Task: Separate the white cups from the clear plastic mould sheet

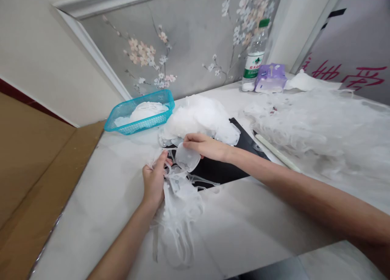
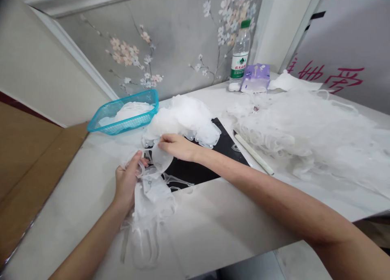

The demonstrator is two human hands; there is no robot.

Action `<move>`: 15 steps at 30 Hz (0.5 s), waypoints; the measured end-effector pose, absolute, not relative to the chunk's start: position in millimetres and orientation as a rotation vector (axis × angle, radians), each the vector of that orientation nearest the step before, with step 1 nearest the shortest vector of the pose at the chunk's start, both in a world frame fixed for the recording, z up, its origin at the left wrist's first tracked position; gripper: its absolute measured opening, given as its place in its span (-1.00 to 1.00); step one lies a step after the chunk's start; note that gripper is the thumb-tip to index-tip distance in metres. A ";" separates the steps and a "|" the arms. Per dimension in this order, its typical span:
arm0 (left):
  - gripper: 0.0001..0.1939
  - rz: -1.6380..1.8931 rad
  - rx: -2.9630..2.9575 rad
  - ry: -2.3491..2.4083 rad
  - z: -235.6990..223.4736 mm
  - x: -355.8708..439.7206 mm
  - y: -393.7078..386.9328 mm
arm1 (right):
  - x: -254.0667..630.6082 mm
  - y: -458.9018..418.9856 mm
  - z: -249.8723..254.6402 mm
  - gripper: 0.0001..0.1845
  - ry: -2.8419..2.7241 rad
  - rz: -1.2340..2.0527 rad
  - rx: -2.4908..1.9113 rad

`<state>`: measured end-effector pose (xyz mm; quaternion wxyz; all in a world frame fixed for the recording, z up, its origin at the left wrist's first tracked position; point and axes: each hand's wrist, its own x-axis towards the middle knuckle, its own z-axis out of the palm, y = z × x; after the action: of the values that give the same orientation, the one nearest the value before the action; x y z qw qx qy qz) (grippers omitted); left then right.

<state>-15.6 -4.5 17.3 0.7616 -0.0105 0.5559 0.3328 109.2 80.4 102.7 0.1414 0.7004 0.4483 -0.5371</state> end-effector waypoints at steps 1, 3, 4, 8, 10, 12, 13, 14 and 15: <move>-0.66 0.702 -0.044 1.246 17.4 -15.5 -3.8 | 109.8 81.0 102.4 -0.81 1.270 -1.561 2.066; -0.72 0.661 -0.092 1.280 18.6 -15.6 -2.5 | 111.8 83.2 102.6 -0.82 1.328 -1.522 2.160; -0.73 0.643 -0.117 1.284 19.7 -15.7 -1.8 | 113.3 85.0 103.1 -0.83 1.392 -1.468 2.215; -0.77 0.574 -0.197 1.299 24.3 -18.1 1.5 | 122.3 96.5 106.9 -0.83 1.600 -1.177 2.509; -0.77 0.545 -0.200 1.303 25.4 -19.4 3.2 | 127.8 102.7 108.8 -0.83 1.725 -0.974 2.657; -0.78 0.523 -0.172 1.296 25.6 -20.1 4.0 | 131.9 106.3 110.0 -0.84 1.840 -0.770 2.765; -0.78 0.510 -0.145 1.281 25.4 -20.2 4.1 | 132.9 106.7 110.3 -0.84 1.879 -0.685 2.805; -0.79 0.493 -0.109 1.256 25.0 -20.4 3.9 | 132.9 106.1 110.5 -0.84 1.906 -0.622 2.832; -0.78 0.475 -0.067 1.221 24.3 -20.7 3.6 | 132.1 104.8 110.7 -0.84 1.916 -0.593 2.848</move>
<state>-20.7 3.6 24.3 0.7924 -0.0310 0.5679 0.2207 132.1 104.8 110.7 -0.1700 0.8057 0.5420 -0.1679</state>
